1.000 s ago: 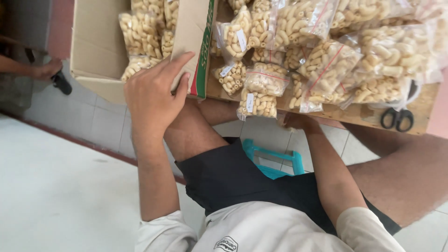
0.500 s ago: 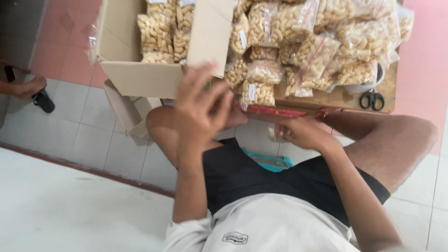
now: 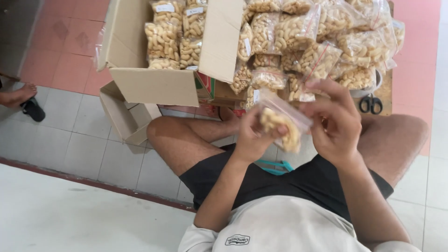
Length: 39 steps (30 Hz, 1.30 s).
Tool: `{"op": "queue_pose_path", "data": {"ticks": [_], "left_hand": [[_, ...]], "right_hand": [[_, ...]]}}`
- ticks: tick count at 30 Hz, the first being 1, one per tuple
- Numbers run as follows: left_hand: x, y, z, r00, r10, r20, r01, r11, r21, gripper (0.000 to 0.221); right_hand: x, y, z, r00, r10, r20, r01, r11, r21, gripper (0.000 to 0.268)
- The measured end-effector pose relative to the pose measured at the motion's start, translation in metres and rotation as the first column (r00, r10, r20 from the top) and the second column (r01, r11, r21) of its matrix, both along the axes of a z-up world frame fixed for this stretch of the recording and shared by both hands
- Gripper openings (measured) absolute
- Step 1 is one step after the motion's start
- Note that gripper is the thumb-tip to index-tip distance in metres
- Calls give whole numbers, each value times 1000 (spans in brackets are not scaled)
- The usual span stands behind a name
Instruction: The person sits on the floor and packs cashews into small plastic bags, then places them into a cardboard box. They repeatedly pick up bags, seal them, and arrange them inside the box.
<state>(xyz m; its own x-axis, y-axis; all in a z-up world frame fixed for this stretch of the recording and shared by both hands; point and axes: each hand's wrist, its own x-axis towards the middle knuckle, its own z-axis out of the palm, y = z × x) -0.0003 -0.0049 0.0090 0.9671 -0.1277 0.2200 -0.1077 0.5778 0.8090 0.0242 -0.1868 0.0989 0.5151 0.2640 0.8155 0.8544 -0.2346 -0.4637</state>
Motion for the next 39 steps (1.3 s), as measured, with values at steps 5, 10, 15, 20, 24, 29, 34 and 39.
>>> {"op": "queue_pose_path", "data": {"ticks": [5,10,15,20,24,29,34,39], "left_hand": [[7,5,26,834,520,185,-551,762,340,58],[1,-2,30,883,414,220,-468,807,361,68],[2,-7,52,886,423,189,-463,830,311,33],[10,-8,40,899,391,199,-439,812,384,22],[8,-21,43,913,361,191,-406,848,341,29],[28,-28,40,882,419,218,-471,816,337,15],[19,-39,57,904,359,231,-417,858,301,23],[13,-54,35,854,429,296,-510,804,306,20]], "right_hand": [[-18,29,-20,814,344,-467,-157,906,393,61],[-17,27,-35,796,168,-581,88,918,386,24],[-13,20,-30,766,81,-637,199,913,356,19],[-9,14,-40,796,54,-603,247,880,405,16],[-13,6,-35,775,-10,-632,328,861,388,14],[-15,14,3,785,28,-619,294,863,412,26],[-19,-2,-26,737,-93,-669,414,844,340,11],[-21,-3,-20,716,-94,-692,468,800,376,11]]}}
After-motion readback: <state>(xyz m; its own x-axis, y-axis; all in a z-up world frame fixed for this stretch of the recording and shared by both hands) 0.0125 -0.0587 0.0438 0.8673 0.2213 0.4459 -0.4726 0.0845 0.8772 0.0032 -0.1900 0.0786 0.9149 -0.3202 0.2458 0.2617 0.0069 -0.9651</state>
